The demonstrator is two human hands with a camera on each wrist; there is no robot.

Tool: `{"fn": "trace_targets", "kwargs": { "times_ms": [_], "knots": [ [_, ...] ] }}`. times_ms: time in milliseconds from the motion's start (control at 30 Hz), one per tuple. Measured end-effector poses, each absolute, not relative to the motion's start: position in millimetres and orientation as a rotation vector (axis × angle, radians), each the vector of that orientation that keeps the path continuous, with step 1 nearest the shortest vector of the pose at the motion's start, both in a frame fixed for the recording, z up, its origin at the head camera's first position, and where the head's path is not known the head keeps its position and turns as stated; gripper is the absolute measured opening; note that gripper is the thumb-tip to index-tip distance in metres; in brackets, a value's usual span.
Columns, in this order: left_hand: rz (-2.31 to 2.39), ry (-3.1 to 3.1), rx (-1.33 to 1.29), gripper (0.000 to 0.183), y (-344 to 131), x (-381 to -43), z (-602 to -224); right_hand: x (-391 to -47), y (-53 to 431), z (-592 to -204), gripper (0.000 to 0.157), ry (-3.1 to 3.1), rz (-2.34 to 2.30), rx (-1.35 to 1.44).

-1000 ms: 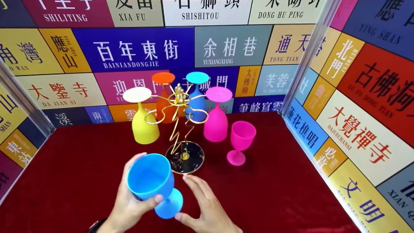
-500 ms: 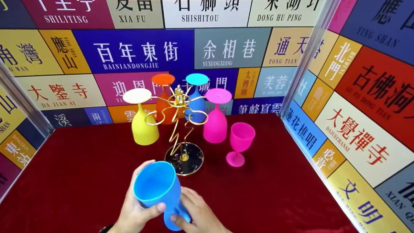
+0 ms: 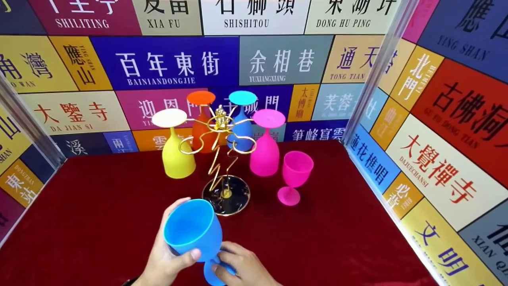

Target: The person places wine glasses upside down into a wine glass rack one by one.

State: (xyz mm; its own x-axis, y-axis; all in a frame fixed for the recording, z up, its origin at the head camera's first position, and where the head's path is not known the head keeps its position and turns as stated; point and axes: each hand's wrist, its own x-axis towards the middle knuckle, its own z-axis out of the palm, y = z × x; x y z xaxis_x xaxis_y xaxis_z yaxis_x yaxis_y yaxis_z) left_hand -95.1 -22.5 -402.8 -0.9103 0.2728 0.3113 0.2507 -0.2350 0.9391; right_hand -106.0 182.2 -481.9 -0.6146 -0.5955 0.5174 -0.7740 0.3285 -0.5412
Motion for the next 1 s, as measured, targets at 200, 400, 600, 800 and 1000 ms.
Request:
{"fn": "trace_targets", "kwargs": {
  "times_ms": [200, 400, 600, 800, 1000],
  "knots": [
    [2.352, 1.949, 0.687, 0.095, -27.4, -96.4, -404.5, -114.1, 188.2, -478.2, 0.037, -2.24, 1.095, 1.267],
    [2.323, 1.995, 0.707, 0.095, -33.6, -98.0, -409.2, -117.5, 195.4, -470.5, 0.034, -2.223, 1.077, 1.242],
    [2.251, 2.087, 0.702, 0.102, -43.2, -98.1, -410.8, -120.6, 205.7, -454.4, 0.03, -2.272, 0.933, 1.146],
    [2.209, 2.187, 0.882, 0.111, -62.8, -99.3, -409.6, -126.5, 217.3, -439.0, 0.029, -2.332, 0.812, 1.084],
    [2.158, 2.361, 1.016, 0.115, -84.3, -100.3, -407.2, -134.7, 224.7, -419.8, 0.024, -2.306, 0.679, 1.088]
  ]
}}
